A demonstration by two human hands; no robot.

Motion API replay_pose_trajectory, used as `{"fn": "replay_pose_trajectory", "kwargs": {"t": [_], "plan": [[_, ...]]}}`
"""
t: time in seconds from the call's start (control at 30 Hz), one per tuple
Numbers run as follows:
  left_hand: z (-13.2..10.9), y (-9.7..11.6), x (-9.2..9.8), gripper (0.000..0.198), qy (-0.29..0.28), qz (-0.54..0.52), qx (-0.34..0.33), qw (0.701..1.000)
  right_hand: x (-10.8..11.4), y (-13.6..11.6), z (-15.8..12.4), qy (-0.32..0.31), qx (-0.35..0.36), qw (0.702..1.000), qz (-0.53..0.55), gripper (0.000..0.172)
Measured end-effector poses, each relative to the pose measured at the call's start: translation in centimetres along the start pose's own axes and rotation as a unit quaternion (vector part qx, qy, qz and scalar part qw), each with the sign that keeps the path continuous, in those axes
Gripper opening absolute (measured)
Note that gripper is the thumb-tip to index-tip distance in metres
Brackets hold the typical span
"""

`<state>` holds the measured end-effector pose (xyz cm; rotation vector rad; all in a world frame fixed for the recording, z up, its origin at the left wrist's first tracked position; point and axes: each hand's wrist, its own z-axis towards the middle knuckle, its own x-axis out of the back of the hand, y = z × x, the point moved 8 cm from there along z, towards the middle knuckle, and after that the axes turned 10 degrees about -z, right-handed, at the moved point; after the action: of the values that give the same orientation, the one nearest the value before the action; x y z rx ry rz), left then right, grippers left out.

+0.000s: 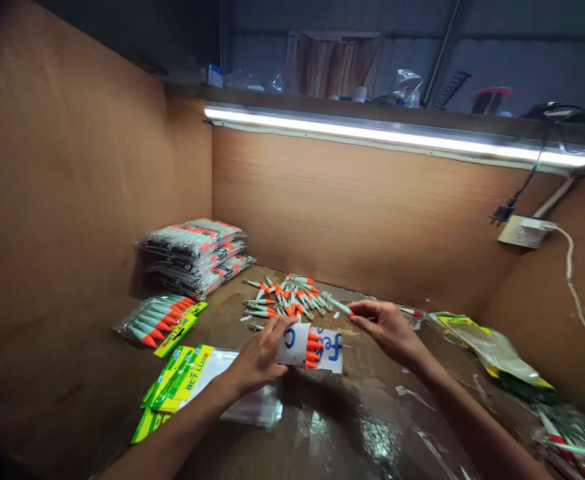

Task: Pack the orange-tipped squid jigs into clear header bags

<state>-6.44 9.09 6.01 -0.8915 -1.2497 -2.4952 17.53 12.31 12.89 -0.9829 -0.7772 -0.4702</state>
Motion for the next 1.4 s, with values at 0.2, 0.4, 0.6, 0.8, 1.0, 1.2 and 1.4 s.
{"fn": "replay_pose_trajectory", "kwargs": {"t": [0.2, 0.4, 0.6, 0.8, 1.0, 1.2, 1.4], "plan": [[0.3, 0.7, -0.6, 0.085, 0.034, -0.030, -0.030, 0.999, -0.2, -3.0, -5.4, 0.104, 0.050, 0.951, -0.287, 0.015], [0.0, 1.2, -1.5, 0.086, 0.017, -0.025, -0.039, 0.999, -3.3, -6.1, -3.9, 0.105, 0.093, 0.897, -0.419, 0.016], [-0.3, 1.4, -2.0, 0.086, 0.004, 0.003, -0.041, 0.999, -6.3, -6.5, -0.9, 0.076, 0.123, 0.918, -0.368, 0.011], [-0.3, 1.1, -1.9, 0.088, 0.037, 0.020, -0.013, 0.999, -4.7, -2.8, -2.5, 0.137, 0.069, 0.978, -0.141, 0.040], [-0.5, 0.9, -2.5, 0.094, 0.031, 0.052, 0.020, 0.998, -6.0, -2.3, -4.9, 0.112, 0.039, 0.991, -0.070, 0.052], [-0.2, 2.5, -4.1, 0.096, 0.053, 0.076, 0.062, 0.994, -9.2, 2.0, -6.0, 0.096, -0.167, 0.929, 0.316, 0.062], [-1.5, 1.6, -1.3, 0.088, -0.012, 0.072, 0.053, 0.996, -7.4, 5.5, -7.6, 0.007, -0.193, 0.893, 0.406, 0.060]]}}
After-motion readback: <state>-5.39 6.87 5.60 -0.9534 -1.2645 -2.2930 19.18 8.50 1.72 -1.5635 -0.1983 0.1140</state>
